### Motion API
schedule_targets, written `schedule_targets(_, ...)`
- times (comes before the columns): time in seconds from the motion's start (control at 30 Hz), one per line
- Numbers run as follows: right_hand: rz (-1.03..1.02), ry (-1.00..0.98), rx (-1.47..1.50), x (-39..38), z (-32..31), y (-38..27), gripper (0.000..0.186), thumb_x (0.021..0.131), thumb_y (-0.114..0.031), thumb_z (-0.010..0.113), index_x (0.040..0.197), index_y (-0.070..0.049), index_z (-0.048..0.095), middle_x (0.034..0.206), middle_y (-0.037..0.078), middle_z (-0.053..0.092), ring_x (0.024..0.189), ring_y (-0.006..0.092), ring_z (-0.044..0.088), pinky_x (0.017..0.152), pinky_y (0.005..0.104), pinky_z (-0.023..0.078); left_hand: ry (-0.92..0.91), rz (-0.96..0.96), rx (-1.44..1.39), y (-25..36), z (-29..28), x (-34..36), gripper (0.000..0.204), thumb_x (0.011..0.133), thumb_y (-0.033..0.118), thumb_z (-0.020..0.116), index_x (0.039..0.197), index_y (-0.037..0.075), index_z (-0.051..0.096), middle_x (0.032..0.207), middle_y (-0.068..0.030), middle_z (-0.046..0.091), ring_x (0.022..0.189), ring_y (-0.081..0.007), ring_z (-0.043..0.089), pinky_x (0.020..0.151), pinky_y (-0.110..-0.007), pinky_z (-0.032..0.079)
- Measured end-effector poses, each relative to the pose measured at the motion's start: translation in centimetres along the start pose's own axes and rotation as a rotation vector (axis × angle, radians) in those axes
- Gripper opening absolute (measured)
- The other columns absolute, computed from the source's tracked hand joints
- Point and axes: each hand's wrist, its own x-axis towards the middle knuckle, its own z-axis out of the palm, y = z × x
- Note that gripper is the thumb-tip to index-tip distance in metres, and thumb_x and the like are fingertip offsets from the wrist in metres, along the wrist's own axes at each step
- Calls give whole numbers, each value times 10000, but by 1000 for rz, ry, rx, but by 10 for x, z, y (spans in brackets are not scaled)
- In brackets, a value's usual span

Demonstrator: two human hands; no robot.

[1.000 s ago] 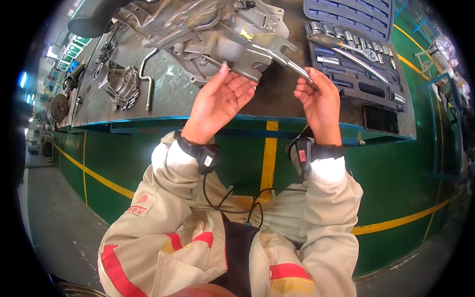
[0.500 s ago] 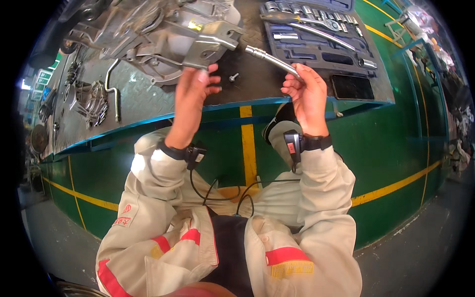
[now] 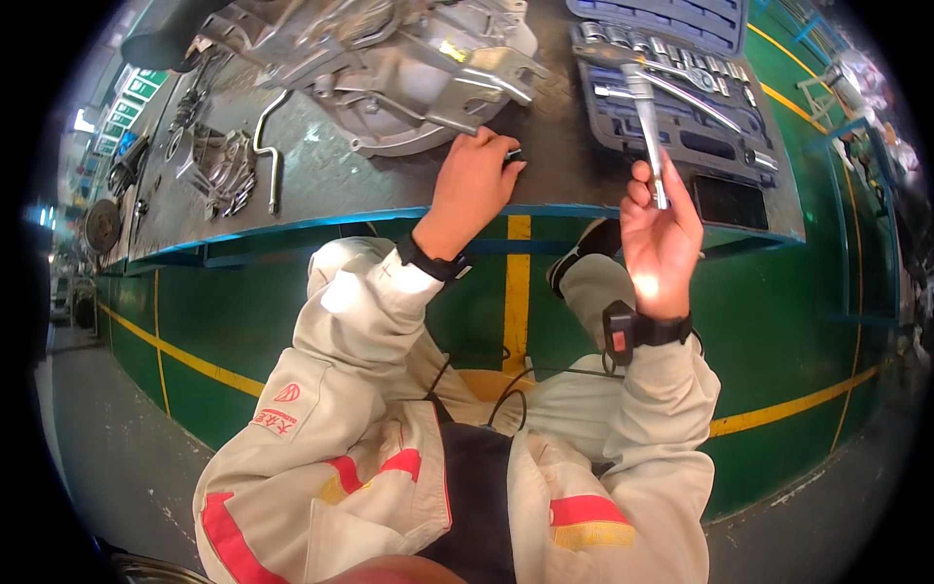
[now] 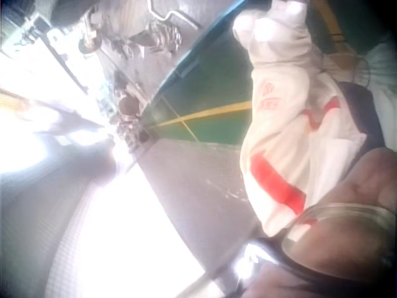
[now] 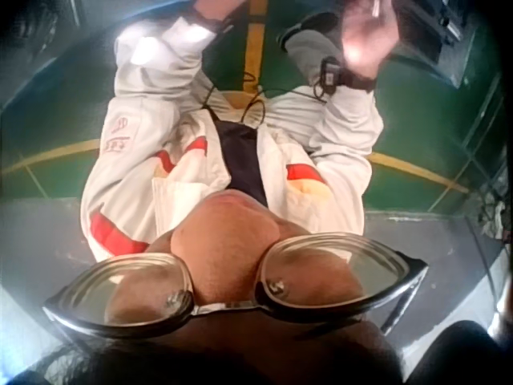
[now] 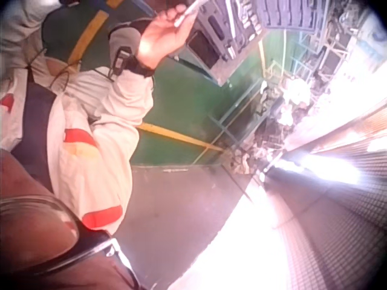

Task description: The person assembles a mechanical component at a workbench, using a socket wrench to tighten bolts. They pick up individual bolts and a tool attachment, securing them onto the metal casing.

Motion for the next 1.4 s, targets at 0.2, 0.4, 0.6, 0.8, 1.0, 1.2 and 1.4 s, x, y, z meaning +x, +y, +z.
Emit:
schedule_targets(0.2,0,-253,-165,-26,47,16,378,1077,-220,504,1387,-15,438,1040,162,630,877,343,724,435,331,611,-64,-115,-167,3,-12,-2,162,895,66,697,1051,45,735,948,-134,692,910,-321,673,805,-395,542)
schedule_targets(0.4,385,-563,-254,-68,110,65,350,1040,-196,564,1329,-52,428,1062,245,701,836,362,751,545,338,623,-358,-873,-1486,-29,-64,-22,272,964,69,582,1210,-3,672,959,-56,672,872,-178,664,790,-319,548)
schedule_targets(0.6,559,-459,-428,-56,124,125,310,1045,-164,583,1300,-45,453,1025,162,706,793,226,736,533,282,577,112,-859,-1707,-83,-133,-39,325,918,172,533,1122,-66,616,962,-114,623,902,-237,613,786,-325,526)
schedule_targets(0.8,601,-446,-464,-32,131,162,312,1043,-188,598,1281,-31,469,985,155,706,674,202,710,485,277,546,59,-877,-1648,-78,-162,-43,450,982,289,538,1220,-82,631,1086,-148,668,938,-220,584,819,-337,507)
schedule_targets(1.0,578,-414,-433,-20,141,170,311,1035,-191,610,1280,-40,490,964,157,701,651,204,707,459,278,537,-10,-910,-1737,-71,-163,-34,499,1012,355,541,1216,-87,648,1108,-165,682,922,-225,599,881,-351,499)
schedule_targets(1.2,533,-421,-440,-15,146,180,315,1026,-209,630,1260,-36,509,948,150,703,600,191,683,443,266,523,-201,-834,-1466,-68,-172,-10,452,1020,388,590,1145,-40,666,946,-82,672,745,-131,572,693,-268,485)
schedule_targets(1.4,468,-301,-479,-22,157,185,337,1015,-216,652,1251,-18,514,921,138,705,569,174,664,435,263,516,-338,-826,-1229,-63,-169,11,244,964,254,732,999,19,675,730,27,578,528,-26,464,457,-200,363)
